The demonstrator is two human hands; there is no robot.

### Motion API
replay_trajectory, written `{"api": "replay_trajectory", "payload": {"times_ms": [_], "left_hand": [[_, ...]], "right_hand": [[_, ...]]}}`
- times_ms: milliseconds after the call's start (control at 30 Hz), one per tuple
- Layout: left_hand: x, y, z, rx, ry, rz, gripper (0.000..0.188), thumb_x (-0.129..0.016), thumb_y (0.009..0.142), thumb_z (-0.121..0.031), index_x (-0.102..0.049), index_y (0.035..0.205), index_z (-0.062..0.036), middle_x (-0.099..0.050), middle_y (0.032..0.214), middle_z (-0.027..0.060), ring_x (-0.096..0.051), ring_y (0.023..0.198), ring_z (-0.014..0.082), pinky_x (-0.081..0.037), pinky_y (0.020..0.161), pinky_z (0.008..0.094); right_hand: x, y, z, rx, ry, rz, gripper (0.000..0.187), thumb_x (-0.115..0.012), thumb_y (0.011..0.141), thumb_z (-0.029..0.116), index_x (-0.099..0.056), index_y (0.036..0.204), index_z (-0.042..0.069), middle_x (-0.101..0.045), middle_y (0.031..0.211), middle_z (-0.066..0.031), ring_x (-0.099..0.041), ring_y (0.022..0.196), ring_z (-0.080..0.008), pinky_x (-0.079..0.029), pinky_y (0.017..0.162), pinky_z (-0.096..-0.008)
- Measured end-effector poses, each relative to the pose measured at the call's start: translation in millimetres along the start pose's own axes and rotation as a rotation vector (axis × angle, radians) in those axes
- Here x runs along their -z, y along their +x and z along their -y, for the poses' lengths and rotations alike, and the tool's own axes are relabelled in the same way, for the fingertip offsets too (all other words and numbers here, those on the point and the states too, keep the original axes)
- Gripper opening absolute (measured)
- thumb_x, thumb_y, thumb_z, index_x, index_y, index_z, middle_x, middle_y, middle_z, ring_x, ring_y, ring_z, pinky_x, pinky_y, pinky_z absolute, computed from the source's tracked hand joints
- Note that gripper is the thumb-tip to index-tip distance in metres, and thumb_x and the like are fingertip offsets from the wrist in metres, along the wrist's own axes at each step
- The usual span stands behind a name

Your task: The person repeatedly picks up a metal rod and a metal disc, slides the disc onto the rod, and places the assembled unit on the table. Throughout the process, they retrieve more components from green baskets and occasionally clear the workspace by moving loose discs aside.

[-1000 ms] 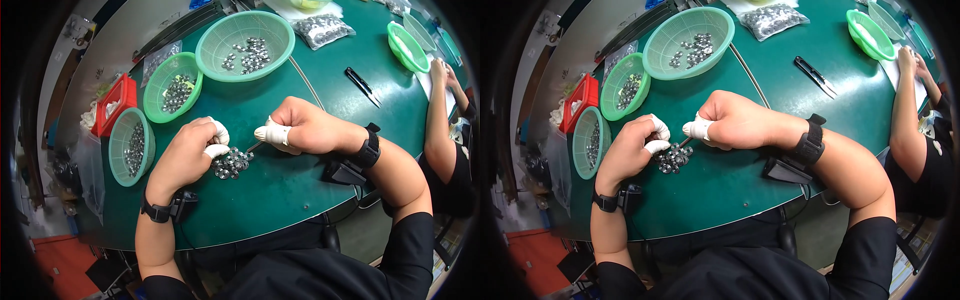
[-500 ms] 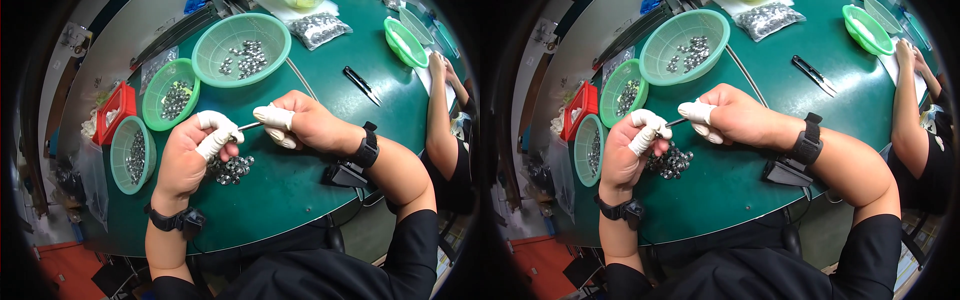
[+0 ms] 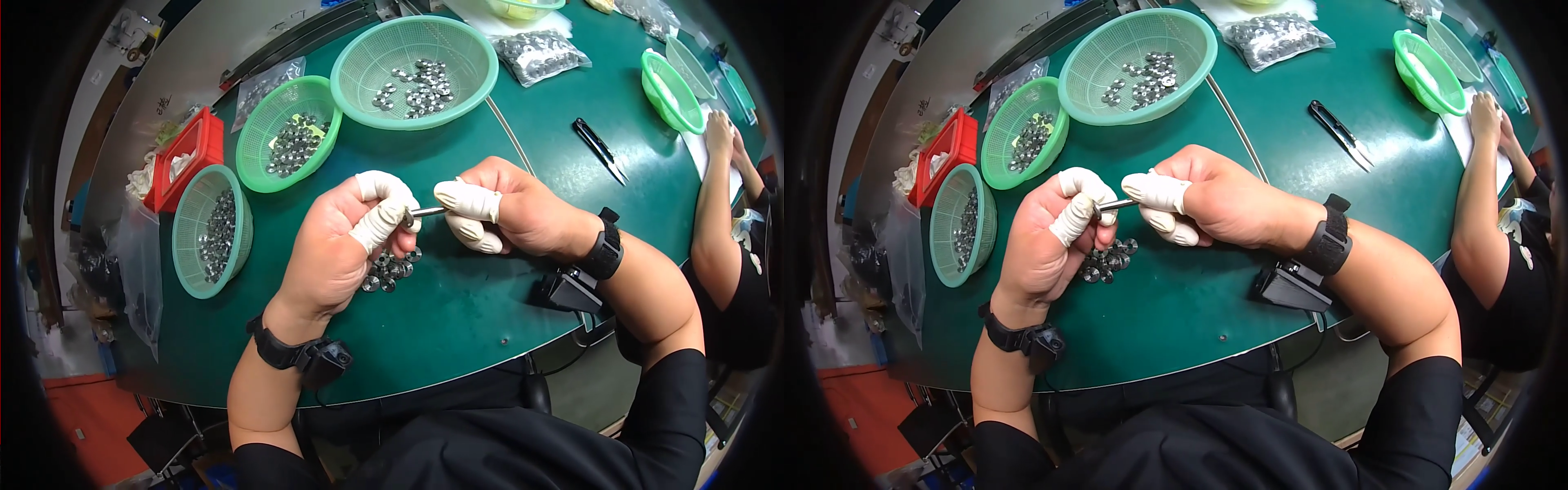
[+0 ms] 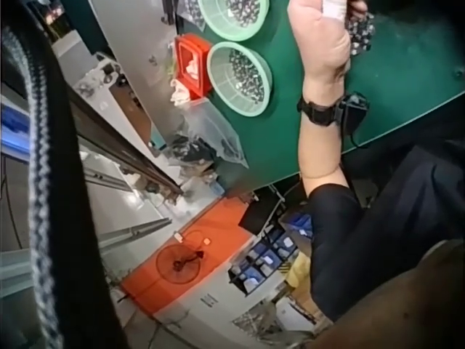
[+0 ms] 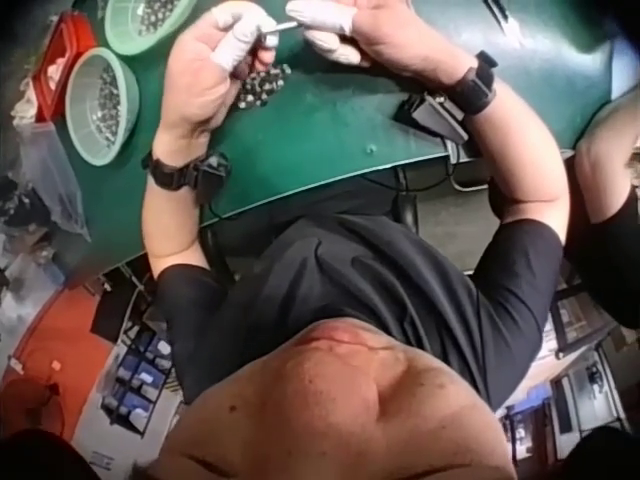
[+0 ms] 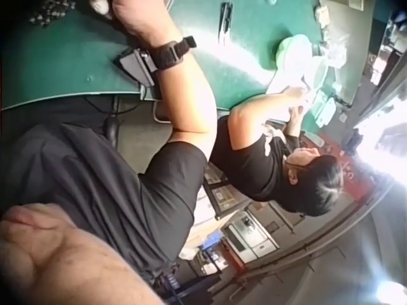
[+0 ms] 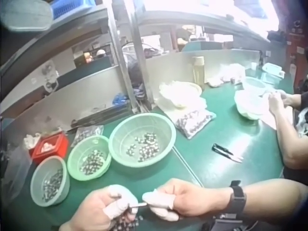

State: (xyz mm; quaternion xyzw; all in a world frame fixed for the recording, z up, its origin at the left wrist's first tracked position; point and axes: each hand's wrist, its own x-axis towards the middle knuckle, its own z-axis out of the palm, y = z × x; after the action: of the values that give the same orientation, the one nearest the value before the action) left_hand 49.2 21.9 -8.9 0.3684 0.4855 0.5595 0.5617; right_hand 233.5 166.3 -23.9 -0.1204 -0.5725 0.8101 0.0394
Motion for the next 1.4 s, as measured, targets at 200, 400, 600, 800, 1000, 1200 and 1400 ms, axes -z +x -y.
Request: {"api": "replay_trajectory", "payload": {"times_ms": [200, 400, 600, 800, 1000, 1200, 1400], "left_hand": [[-5, 1, 11, -0.056, -0.215, 0.084, 0.014, -0.059, 0.104, -0.016, -0.06, 0.106, -0.0024, -0.062, 0.091, 0.0029, -0.059, 0.078, 0.0088, -0.049, 0.071, 0.0233], [-2, 0, 15, -0.115, -0.174, 0.075, 0.012, -0.06, 0.104, -0.016, -0.06, 0.106, -0.004, -0.062, 0.091, 0.0027, -0.059, 0.077, 0.0085, -0.048, 0.072, 0.0228], [-4, 0, 16, -0.212, -0.084, 0.021, 0.01, -0.062, 0.102, -0.011, -0.059, 0.108, -0.0032, -0.062, 0.089, 0.0012, -0.059, 0.077, 0.0079, -0.049, 0.07, 0.023], [-7, 2, 19, -0.314, 0.109, -0.097, 0.02, -0.066, 0.097, -0.003, -0.063, 0.117, -0.0014, -0.066, 0.095, 0.0028, -0.062, 0.082, 0.0076, -0.051, 0.072, 0.0232], [-6, 1, 21, -0.369, 0.254, -0.15, 0.028, -0.073, 0.09, 0.001, -0.069, 0.117, 0.0011, -0.072, 0.096, 0.0075, -0.066, 0.08, 0.0082, -0.055, 0.069, 0.026], [-10, -1, 19, -0.522, 0.525, -0.224, 0.023, -0.067, 0.091, 0.005, -0.071, 0.113, 0.0032, -0.075, 0.093, 0.0095, -0.069, 0.077, 0.0111, -0.055, 0.066, 0.0259], [-16, -4, 14, -0.25, 0.238, -0.179, 0.023, -0.059, 0.098, 0.002, -0.069, 0.119, 0.0036, -0.074, 0.098, 0.0094, -0.069, 0.082, 0.0112, -0.056, 0.069, 0.0236]], "right_hand": [[0, -2, -4, 0.011, 0.027, 0.046, 0.046, -0.049, 0.109, 0.032, -0.056, 0.071, 0.006, -0.052, 0.059, -0.0019, -0.041, 0.047, -0.0078, -0.031, 0.044, -0.024], [1, 0, -8, 0.05, -0.01, 0.08, 0.046, -0.049, 0.109, 0.03, -0.054, 0.071, 0.005, -0.051, 0.059, -0.0035, -0.041, 0.047, -0.0095, -0.032, 0.045, -0.0248], [-1, 1, -10, 0.032, 0.034, 0.056, 0.05, -0.048, 0.109, 0.036, -0.056, 0.068, 0.009, -0.051, 0.055, 0.0, -0.039, 0.045, -0.0067, -0.028, 0.043, -0.023], [1, 1, -11, 0.054, 0.027, -0.054, 0.049, -0.049, 0.109, 0.036, -0.053, 0.067, 0.01, -0.047, 0.055, 0.001, -0.036, 0.045, -0.0072, -0.027, 0.043, -0.0248], [1, 3, -8, 0.019, 0.016, -0.055, 0.048, -0.049, 0.108, 0.032, -0.051, 0.067, 0.007, -0.048, 0.057, -0.0007, -0.037, 0.047, -0.0093, -0.029, 0.047, -0.0259], [-6, -1, -6, 0.09, -0.152, -0.174, 0.045, -0.051, 0.108, 0.03, -0.055, 0.071, 0.005, -0.051, 0.06, 0.0, -0.04, 0.049, -0.0076, -0.03, 0.046, -0.0247], [-12, -4, -5, 0.097, -0.147, -0.213, 0.04, -0.054, 0.107, 0.026, -0.057, 0.073, 0.005, -0.054, 0.063, -0.0003, -0.042, 0.051, -0.0067, -0.032, 0.047, -0.0241]]}}
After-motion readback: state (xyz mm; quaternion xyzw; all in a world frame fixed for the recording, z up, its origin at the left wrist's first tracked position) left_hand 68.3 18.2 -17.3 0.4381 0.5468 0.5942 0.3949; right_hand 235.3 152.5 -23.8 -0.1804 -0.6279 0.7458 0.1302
